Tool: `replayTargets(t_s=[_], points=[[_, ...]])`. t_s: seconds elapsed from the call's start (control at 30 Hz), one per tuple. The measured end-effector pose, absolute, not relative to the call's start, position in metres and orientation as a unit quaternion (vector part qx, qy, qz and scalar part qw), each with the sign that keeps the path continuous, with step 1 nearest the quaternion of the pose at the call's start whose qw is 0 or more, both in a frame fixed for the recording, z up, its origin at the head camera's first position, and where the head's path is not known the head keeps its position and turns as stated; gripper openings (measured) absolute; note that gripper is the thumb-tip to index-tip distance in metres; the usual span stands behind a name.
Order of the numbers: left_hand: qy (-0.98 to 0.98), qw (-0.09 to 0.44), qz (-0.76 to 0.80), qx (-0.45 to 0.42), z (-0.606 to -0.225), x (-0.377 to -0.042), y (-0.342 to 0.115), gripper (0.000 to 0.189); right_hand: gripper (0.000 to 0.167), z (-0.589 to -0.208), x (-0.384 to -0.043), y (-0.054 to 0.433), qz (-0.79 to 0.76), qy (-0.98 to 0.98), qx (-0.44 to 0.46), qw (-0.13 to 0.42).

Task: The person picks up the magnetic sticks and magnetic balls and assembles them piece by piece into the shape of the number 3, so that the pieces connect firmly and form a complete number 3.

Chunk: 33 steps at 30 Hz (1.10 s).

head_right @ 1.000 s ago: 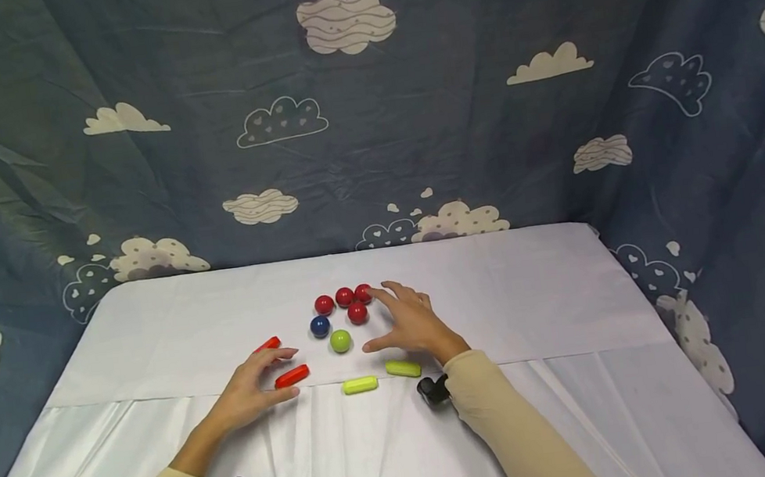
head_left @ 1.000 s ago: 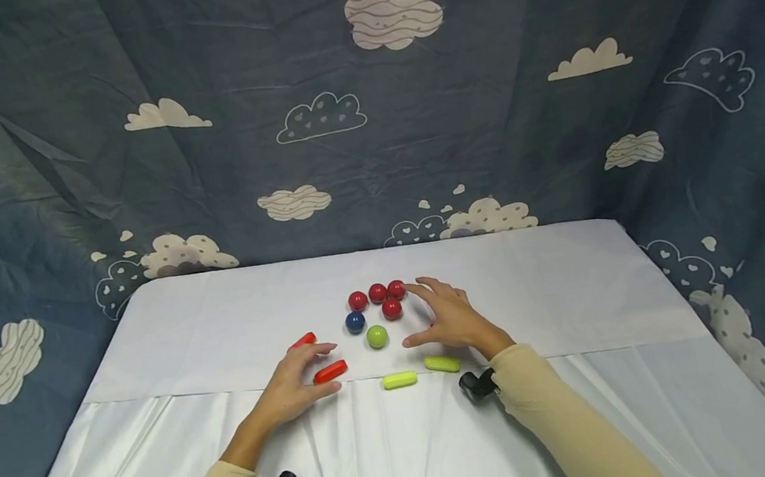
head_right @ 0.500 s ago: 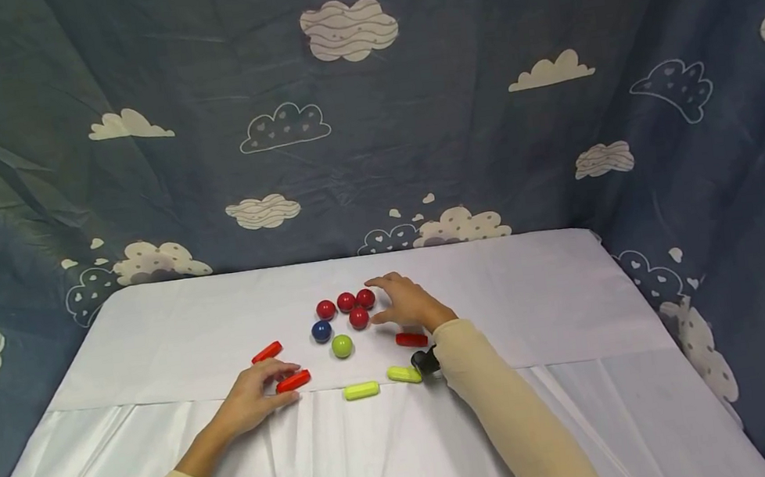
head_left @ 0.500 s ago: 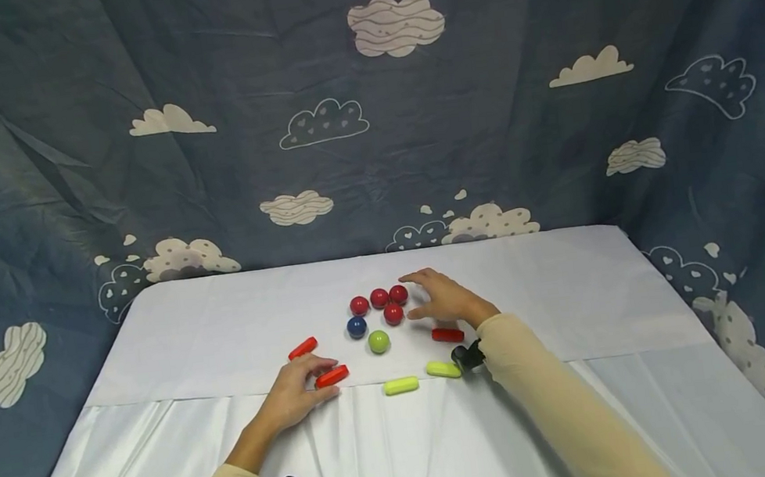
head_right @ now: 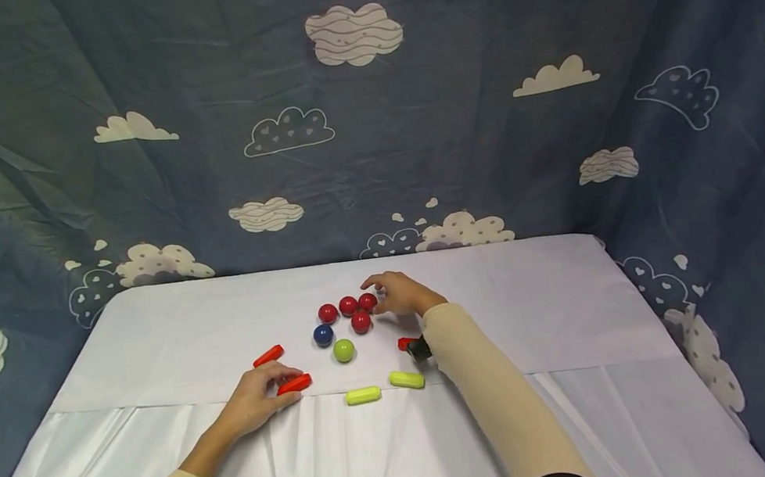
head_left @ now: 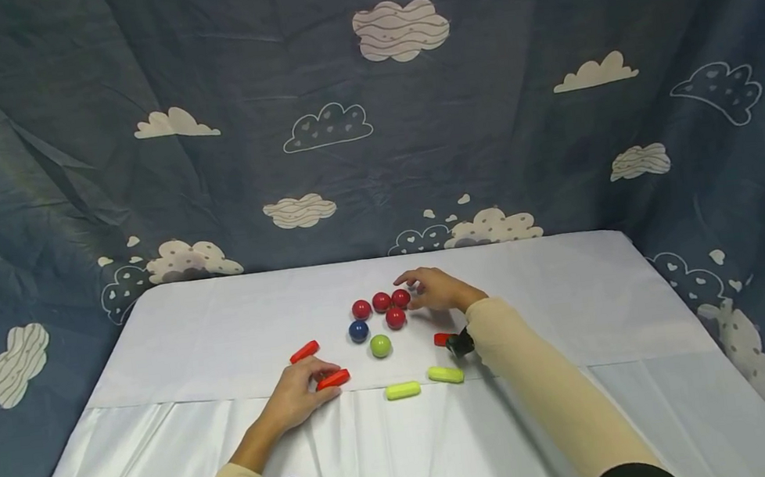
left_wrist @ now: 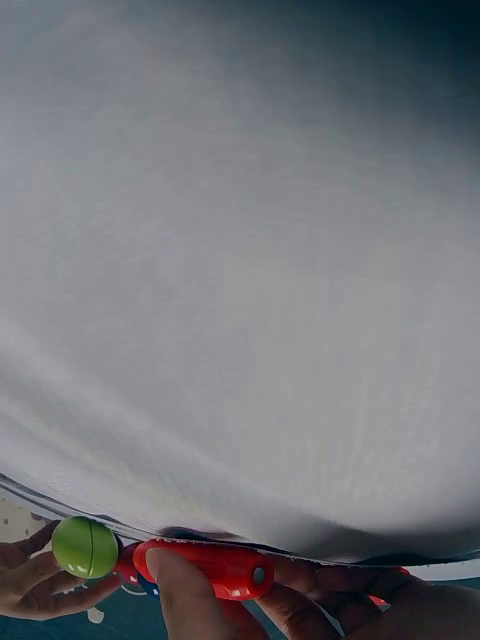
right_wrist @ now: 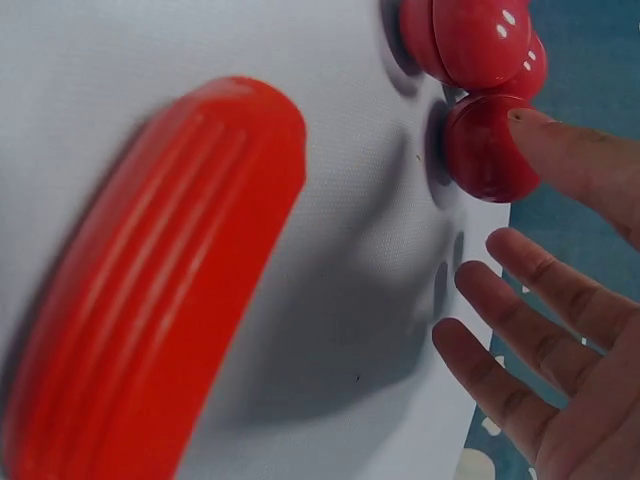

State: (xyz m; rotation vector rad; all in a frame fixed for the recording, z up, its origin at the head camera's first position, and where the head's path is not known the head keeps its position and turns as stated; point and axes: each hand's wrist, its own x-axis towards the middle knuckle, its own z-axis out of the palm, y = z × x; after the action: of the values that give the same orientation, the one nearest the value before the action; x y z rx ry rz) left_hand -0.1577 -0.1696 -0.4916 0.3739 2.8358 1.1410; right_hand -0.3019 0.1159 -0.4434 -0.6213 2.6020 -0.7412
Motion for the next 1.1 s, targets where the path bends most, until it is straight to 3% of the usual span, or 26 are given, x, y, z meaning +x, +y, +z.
replayTargets(t_s=[0.47,1.1], points=[[0.925,0.032,0.363,0.106,-0.491,-0.160,-0.168,0.026,0.037,-0.448,-0.313,0.105,-0.280,0.912,-0.229,0.193],[0.925,0.034,0.365,0.103,-0.491,-0.159,-0.169,0.023,0.034,-0.450,-0.316,0.105,-0.276,0.917,-0.212,0.195]])
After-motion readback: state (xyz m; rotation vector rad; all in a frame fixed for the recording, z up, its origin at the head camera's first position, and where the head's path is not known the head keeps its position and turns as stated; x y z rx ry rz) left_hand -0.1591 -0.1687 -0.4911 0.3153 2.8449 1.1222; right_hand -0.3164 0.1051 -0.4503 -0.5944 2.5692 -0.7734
